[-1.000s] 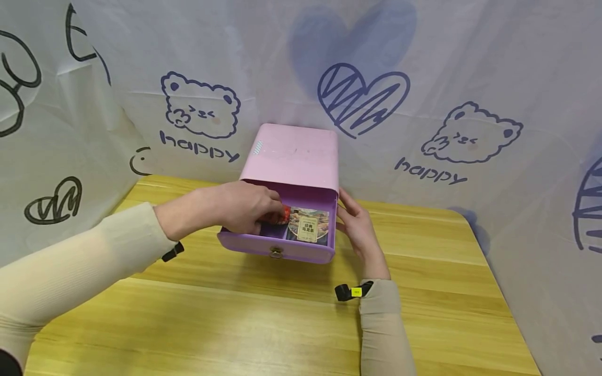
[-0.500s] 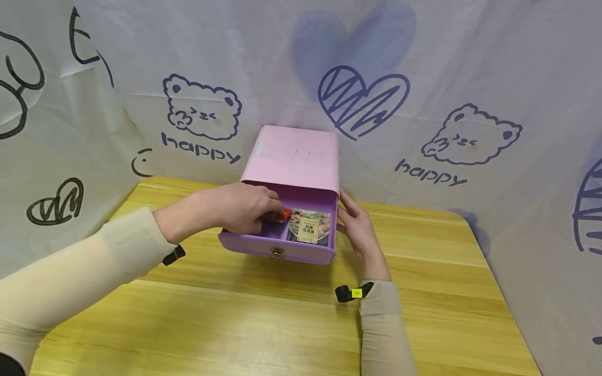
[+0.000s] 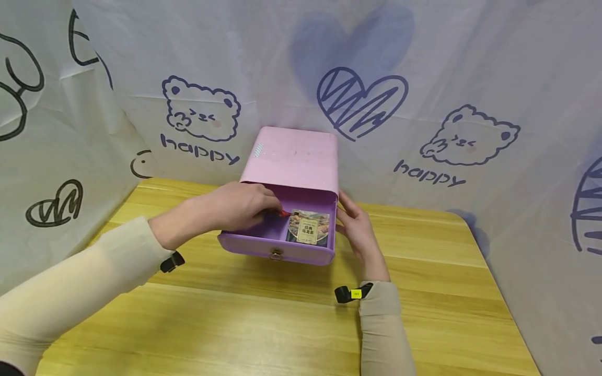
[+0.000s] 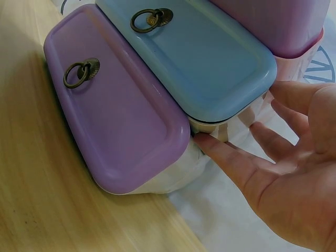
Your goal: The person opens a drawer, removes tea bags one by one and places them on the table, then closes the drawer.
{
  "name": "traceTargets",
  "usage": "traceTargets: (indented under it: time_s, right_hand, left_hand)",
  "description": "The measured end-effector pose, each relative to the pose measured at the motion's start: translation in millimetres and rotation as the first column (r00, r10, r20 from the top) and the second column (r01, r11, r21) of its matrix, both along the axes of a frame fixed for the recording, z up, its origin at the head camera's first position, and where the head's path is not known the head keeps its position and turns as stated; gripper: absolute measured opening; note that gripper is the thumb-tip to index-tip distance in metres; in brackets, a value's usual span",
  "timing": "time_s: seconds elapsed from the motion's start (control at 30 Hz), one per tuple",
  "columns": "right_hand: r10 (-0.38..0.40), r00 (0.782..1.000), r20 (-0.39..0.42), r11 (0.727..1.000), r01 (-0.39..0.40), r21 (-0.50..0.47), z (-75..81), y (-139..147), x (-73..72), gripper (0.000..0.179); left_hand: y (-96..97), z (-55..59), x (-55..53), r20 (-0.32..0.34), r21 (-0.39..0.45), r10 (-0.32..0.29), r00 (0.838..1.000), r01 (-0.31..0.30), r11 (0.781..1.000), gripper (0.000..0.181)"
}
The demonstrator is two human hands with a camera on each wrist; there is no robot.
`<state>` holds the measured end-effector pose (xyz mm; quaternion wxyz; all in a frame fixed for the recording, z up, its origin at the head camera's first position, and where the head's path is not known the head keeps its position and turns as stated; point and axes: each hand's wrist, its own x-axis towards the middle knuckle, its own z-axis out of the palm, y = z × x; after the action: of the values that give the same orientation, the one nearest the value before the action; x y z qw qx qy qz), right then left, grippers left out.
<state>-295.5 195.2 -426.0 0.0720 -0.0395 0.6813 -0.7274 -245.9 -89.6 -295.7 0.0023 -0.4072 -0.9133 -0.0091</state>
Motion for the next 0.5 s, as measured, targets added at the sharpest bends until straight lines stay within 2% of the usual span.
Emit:
traceTargets:
  time_s: [0.27,0.5]
  right_hand:
    - [-0.002,1.0,0.004,1.0,0.002,0.015,-1.1,1,-0.5,0.056]
    - [-0.003,1.0,0.007,1.0,0.003,0.016,-1.7,1,-1.6,0.056]
  left_hand:
    - [-4.9,-5.1,3.5,-0.035,0.053,0.046,0.998,-0.044,0.998,0.028]
    - [-11.6,-7.8,8.4,-0.059,0.132,0.058,0.997,-0.05,0.99,0.028]
